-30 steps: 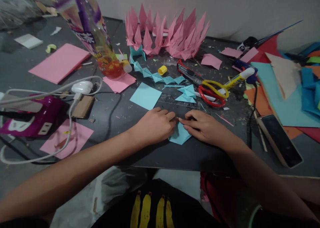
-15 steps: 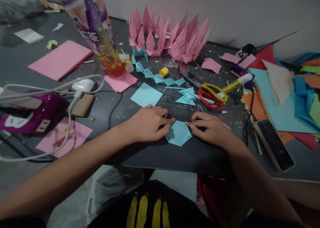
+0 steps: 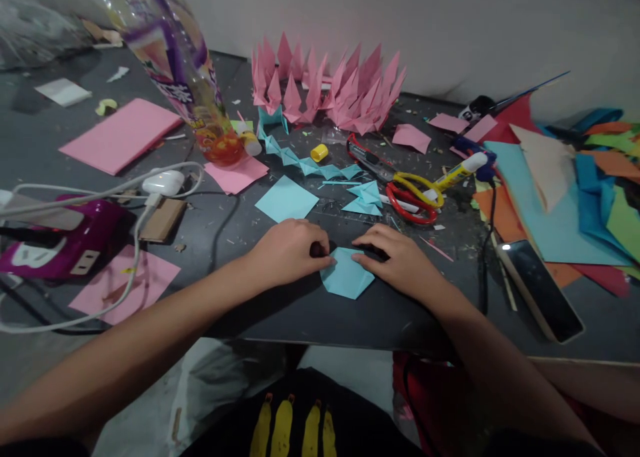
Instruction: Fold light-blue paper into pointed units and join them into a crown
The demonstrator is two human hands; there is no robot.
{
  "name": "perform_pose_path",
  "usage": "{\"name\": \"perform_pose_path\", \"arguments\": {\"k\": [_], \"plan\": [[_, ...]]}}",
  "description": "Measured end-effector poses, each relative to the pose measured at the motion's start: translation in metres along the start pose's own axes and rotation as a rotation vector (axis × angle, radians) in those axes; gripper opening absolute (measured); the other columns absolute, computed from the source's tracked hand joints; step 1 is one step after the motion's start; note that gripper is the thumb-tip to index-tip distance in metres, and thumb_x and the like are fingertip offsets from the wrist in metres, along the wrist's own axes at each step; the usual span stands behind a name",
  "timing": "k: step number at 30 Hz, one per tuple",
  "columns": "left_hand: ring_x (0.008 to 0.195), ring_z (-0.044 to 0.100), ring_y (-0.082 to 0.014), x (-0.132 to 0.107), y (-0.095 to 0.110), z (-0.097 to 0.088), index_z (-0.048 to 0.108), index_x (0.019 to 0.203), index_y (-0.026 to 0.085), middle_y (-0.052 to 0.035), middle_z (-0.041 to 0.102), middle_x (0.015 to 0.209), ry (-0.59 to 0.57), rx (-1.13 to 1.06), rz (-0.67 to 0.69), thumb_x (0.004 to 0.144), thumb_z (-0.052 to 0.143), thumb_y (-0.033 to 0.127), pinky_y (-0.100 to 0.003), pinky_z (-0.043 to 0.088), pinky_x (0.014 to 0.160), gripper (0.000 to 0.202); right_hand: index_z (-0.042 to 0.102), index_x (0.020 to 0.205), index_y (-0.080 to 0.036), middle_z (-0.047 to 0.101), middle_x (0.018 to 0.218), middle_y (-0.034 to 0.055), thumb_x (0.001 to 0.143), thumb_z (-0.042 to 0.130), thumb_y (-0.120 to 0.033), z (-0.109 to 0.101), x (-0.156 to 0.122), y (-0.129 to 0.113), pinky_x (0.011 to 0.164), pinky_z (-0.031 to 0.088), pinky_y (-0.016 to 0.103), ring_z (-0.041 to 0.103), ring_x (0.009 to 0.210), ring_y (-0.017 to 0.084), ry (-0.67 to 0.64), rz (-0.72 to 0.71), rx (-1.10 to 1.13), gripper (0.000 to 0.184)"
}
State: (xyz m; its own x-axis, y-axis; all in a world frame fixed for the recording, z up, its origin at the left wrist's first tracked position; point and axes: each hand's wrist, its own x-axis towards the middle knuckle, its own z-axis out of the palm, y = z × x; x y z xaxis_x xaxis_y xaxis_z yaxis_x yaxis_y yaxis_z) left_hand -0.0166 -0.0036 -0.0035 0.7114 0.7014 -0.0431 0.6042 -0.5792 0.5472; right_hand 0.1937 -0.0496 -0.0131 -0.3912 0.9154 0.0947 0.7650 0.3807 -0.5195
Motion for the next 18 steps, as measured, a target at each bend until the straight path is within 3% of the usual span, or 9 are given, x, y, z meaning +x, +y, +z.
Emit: {"name": "perform_pose_path", "arguments": {"k": [5,10,13,18], "plan": [[0.062,0.055,-0.0119,-0.0003,-0.0011,0.0013,0.065,0.074,0.016,-0.0005,0.064,0.069,0.005,-0.088,-0.005,0.077,0.063,0.028,-0.021,0.035,0.056,0.012,0.062,0.084,-0.019,0.062,0.087,0.0052,0.083,0.057,-0.026,-0.0016,0.0005,-0.0043,0.075,0.045,0.030,0.058,0.084,0.017,-0.032,0.018,0.079,0.009],[0.060,0.056,-0.0102,-0.0010,-0.0012,0.0036,0.061,0.077,0.015,0.0010,0.063,0.067,0.081,-0.331,-0.041,0.081,0.056,0.028,-0.020,0.038,0.056,0.015,0.063,0.077,-0.019,0.064,0.069,0.0002,0.080,0.057,-0.027,-0.0023,0.0008,-0.0067,0.055,0.043,0.024,0.055,0.060,0.012,0.003,0.212,0.264,0.010],[0.067,0.061,-0.0112,-0.0004,-0.0022,0.0043,0.062,0.083,0.015,0.0001,0.067,0.074,0.098,-0.488,-0.056,0.080,0.057,0.028,-0.020,0.044,0.061,0.015,0.065,0.080,-0.018,0.067,0.071,0.0009,0.078,0.060,-0.029,-0.0016,0.0011,-0.0058,0.056,0.044,0.024,0.058,0.062,0.013,0.064,0.280,0.365,0.012],[0.065,0.061,-0.0107,0.0011,-0.0029,0.0045,0.066,0.082,0.015,0.0002,0.067,0.074,0.098,-0.423,-0.059,0.079,0.057,0.025,-0.020,0.043,0.061,0.013,0.070,0.089,-0.019,0.072,0.078,0.0028,0.074,0.063,-0.028,0.0000,0.0025,-0.0023,0.061,0.048,0.027,0.063,0.068,0.015,0.089,0.315,0.389,0.018]]}}
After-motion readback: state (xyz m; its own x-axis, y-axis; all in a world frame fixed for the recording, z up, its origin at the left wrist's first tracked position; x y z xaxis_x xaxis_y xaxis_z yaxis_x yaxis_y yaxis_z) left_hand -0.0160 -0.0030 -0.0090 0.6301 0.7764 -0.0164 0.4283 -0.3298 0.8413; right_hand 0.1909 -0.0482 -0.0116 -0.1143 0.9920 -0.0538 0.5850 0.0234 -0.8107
